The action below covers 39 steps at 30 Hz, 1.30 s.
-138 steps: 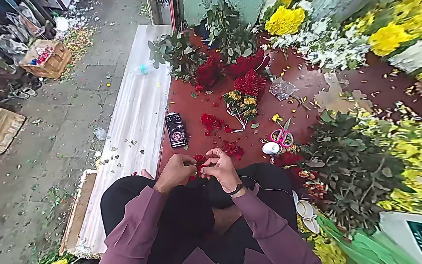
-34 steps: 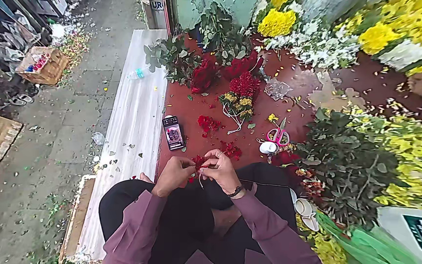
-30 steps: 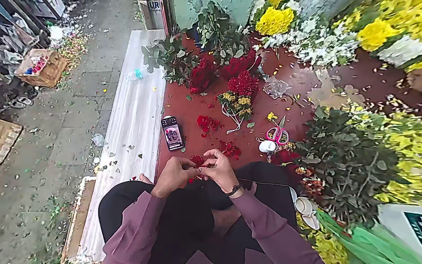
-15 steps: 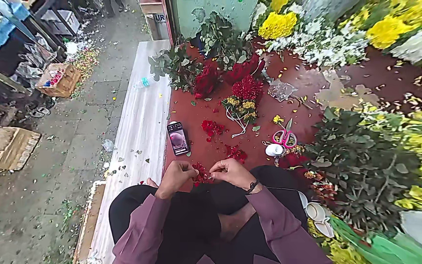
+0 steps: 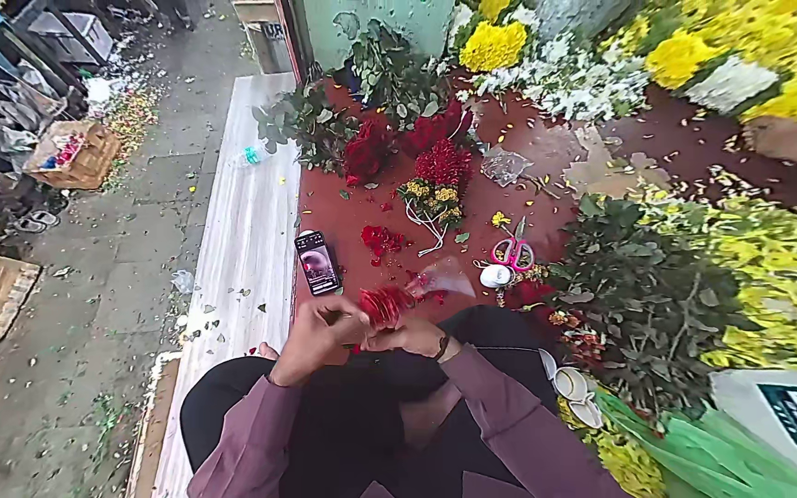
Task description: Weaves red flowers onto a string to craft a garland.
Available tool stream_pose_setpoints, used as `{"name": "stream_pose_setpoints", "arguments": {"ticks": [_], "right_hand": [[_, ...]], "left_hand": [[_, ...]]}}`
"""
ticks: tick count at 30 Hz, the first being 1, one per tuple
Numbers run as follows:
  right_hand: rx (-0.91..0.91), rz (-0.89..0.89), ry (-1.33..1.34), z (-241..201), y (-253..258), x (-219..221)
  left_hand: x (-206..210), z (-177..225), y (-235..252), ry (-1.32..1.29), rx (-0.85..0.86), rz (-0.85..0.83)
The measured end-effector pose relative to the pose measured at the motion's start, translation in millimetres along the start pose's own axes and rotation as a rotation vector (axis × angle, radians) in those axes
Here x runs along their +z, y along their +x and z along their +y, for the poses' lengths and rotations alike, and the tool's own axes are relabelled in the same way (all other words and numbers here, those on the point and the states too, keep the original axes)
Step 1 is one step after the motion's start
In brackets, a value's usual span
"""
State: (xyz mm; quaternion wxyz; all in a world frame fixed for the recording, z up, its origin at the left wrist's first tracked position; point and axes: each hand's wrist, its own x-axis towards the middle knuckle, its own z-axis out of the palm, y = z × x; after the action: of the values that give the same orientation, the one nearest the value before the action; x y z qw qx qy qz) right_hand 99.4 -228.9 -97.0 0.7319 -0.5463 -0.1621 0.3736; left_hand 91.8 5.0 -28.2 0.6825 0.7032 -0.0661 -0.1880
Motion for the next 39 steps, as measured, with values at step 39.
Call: {"name": "stream_pose_setpoints", "arguments": {"ticks": [39], "right_hand": [[0.127, 0.677, -0.189, -7.1, 33.4, -53.9]], "left_hand": [[-2.0, -25.3, -2.2, 0.656, -0.55, -0.077]]}}
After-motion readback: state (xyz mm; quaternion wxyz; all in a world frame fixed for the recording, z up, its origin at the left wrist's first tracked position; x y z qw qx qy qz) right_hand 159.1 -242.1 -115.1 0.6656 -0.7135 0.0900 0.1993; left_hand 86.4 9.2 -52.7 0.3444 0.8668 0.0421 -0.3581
